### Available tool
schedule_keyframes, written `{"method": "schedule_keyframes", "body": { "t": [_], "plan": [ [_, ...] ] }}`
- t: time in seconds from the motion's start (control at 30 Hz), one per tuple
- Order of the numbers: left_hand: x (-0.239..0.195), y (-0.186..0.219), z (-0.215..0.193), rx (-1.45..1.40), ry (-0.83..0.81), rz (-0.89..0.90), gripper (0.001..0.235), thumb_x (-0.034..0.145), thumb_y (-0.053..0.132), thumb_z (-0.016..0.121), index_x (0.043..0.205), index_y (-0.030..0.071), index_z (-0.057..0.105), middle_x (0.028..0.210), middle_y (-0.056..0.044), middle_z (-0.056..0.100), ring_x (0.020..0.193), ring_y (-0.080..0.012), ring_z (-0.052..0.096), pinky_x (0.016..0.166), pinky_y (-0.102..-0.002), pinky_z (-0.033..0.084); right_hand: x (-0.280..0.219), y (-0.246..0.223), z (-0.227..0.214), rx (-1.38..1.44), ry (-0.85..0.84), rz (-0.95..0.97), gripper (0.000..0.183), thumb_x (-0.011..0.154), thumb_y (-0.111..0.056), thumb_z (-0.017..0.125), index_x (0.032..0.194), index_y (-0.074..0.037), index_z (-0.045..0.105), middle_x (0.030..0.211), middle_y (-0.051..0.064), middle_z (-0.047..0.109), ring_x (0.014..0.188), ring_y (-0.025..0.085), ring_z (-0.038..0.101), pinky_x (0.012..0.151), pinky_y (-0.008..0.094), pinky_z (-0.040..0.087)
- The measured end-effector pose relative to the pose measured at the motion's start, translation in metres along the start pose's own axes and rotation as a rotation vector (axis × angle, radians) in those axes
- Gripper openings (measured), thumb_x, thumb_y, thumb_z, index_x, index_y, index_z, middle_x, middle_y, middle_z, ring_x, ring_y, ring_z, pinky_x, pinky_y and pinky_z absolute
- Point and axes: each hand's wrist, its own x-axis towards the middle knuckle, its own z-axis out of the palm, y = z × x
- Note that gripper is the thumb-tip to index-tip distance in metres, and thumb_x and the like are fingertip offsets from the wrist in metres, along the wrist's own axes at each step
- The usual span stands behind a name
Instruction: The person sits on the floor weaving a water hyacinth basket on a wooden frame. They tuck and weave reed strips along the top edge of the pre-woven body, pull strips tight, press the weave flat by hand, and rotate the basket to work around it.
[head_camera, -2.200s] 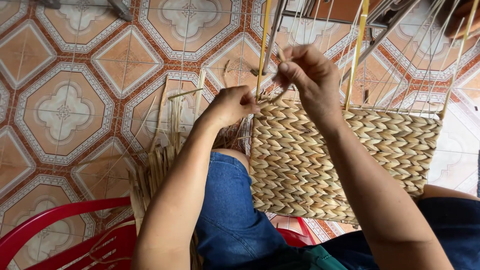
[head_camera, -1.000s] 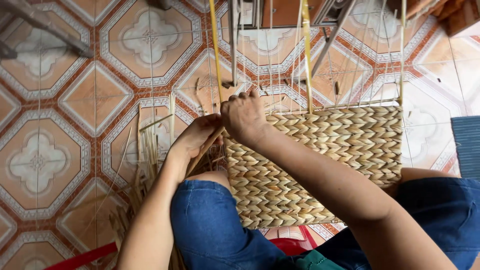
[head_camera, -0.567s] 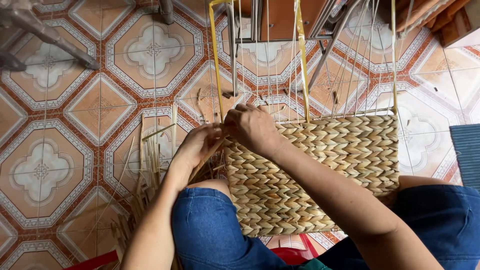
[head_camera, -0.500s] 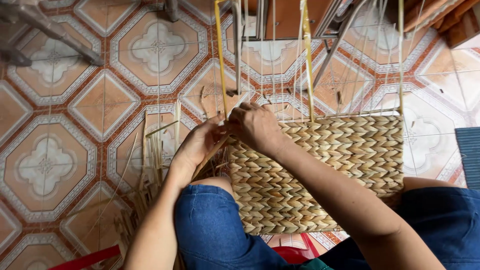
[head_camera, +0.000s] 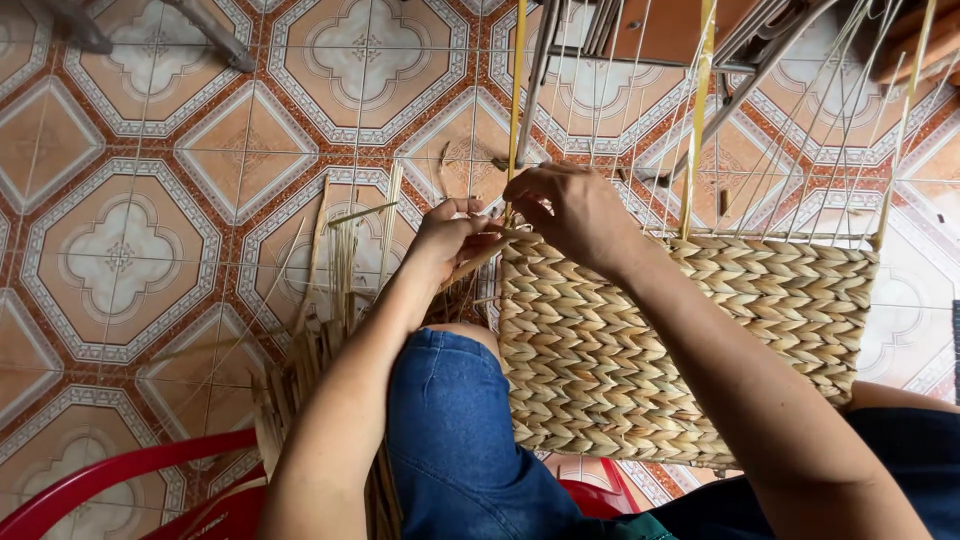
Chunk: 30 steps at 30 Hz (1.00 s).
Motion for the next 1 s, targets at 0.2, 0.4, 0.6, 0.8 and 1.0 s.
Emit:
{"method": "schedule_keyframes", "body": {
  "t": [0.2, 0.4, 0.6, 0.8, 1.0],
  "plan": [
    [-0.013, 0.005, -0.005, 0.417, 0.345, 0.048, 0.013, 0.099, 0.001, 0.056, 0.108, 0.006, 0.063, 0.095, -0.012, 0.073, 0.067, -0.0186, 0.074, 0.057, -0.030, 0.063, 0.012, 0.003, 0.003, -0.332, -0.333, -0.060, 0.024, 0.102, -0.036, 0.057, 0.115, -0.024, 0.073, 0.109, 0.004, 0.073, 0.096, 0.020, 0.069, 0.107, 0.045, 0.042],
    [-0.038, 0.047, 0.002, -0.049, 0.441, 0.243, 0.011, 0.096, 0.001, 0.057, 0.104, 0.004, 0.064, 0.088, -0.014, 0.076, 0.062, -0.0148, 0.069, 0.053, -0.024, 0.060, 0.016, 0.039, 0.021, -0.722, -0.515, 0.082, 0.046, 0.108, -0.051, 0.049, 0.107, -0.011, 0.071, 0.093, 0.008, 0.073, 0.093, 0.016, 0.068, 0.116, 0.053, 0.036],
    [-0.118, 0.058, 0.000, 0.148, 0.227, 0.978, 0.016, 0.103, 0.000, 0.062, 0.119, 0.000, 0.058, 0.105, -0.015, 0.075, 0.085, -0.0132, 0.069, 0.077, -0.022, 0.058, 0.033, 0.053, 0.052, -0.534, -0.091, -0.339, 0.044, 0.088, -0.059, 0.063, 0.057, -0.027, 0.063, 0.100, -0.003, 0.071, 0.097, 0.017, 0.063, 0.100, 0.045, 0.039],
    [-0.163, 0.055, 0.004, 0.628, 0.909, 1.114, 0.019, 0.105, 0.014, 0.072, 0.110, 0.000, 0.059, 0.103, -0.014, 0.069, 0.092, -0.0204, 0.068, 0.086, -0.033, 0.058, 0.046, 0.004, 0.028, -0.483, -0.334, -0.087, 0.018, 0.096, -0.046, 0.062, 0.099, -0.033, 0.074, 0.083, 0.000, 0.062, 0.073, 0.017, 0.056, 0.091, 0.040, 0.040],
    [-0.125, 0.046, 0.017, 1.203, 0.388, 1.028, 0.038, 0.090, 0.035, 0.081, 0.105, 0.001, 0.074, 0.102, -0.013, 0.075, 0.094, -0.0293, 0.071, 0.087, -0.041, 0.056, 0.042, 0.003, 0.025, -0.514, -0.229, -0.164, 0.025, 0.101, -0.040, 0.057, 0.090, -0.023, 0.070, 0.074, -0.001, 0.064, 0.045, 0.013, 0.052, 0.086, 0.043, 0.045]
  ]
}}
